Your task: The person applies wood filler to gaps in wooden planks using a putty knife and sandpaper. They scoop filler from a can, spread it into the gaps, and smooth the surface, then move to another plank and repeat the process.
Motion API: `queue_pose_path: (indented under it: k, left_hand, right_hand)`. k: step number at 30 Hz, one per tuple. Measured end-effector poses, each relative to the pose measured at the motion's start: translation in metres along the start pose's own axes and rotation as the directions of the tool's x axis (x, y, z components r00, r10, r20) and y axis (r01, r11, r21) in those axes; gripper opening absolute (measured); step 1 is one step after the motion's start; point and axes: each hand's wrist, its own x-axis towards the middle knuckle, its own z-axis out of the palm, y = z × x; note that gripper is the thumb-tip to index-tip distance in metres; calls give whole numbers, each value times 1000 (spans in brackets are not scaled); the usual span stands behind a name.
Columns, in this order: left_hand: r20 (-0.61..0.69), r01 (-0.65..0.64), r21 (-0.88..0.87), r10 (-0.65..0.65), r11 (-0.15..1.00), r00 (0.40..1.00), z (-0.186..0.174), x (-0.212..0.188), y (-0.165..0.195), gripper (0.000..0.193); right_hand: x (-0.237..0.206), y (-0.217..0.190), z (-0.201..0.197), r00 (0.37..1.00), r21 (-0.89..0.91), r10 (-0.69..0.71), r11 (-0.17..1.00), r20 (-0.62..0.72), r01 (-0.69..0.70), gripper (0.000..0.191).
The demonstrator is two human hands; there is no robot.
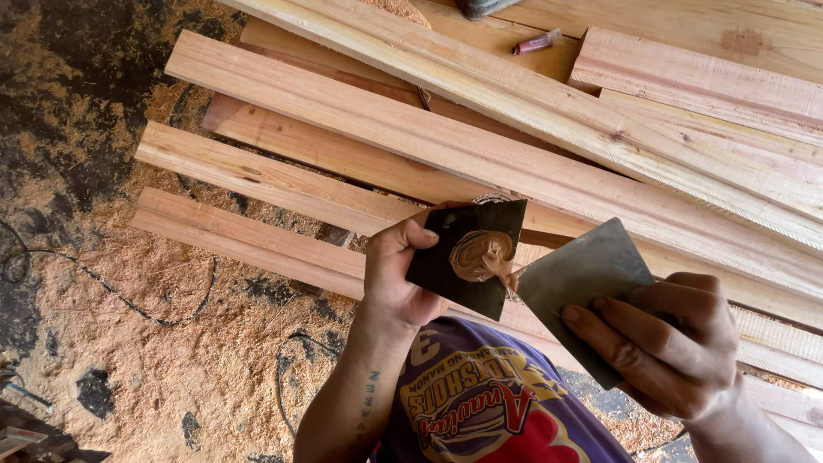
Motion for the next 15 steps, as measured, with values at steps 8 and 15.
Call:
queue_pose_path:
  k: [8, 15]
  left_hand:
    - [81, -78, 139, 68, 987, 994, -1, 5, -3, 48]
    - [99, -77, 258, 53, 963, 994, 4, 5, -15, 58]
  right_hand:
    - [-17, -6, 15, 594, 799, 794, 271, 130, -537, 34]
    - [-36, 8, 50, 411, 758, 750, -180, 518, -627, 57]
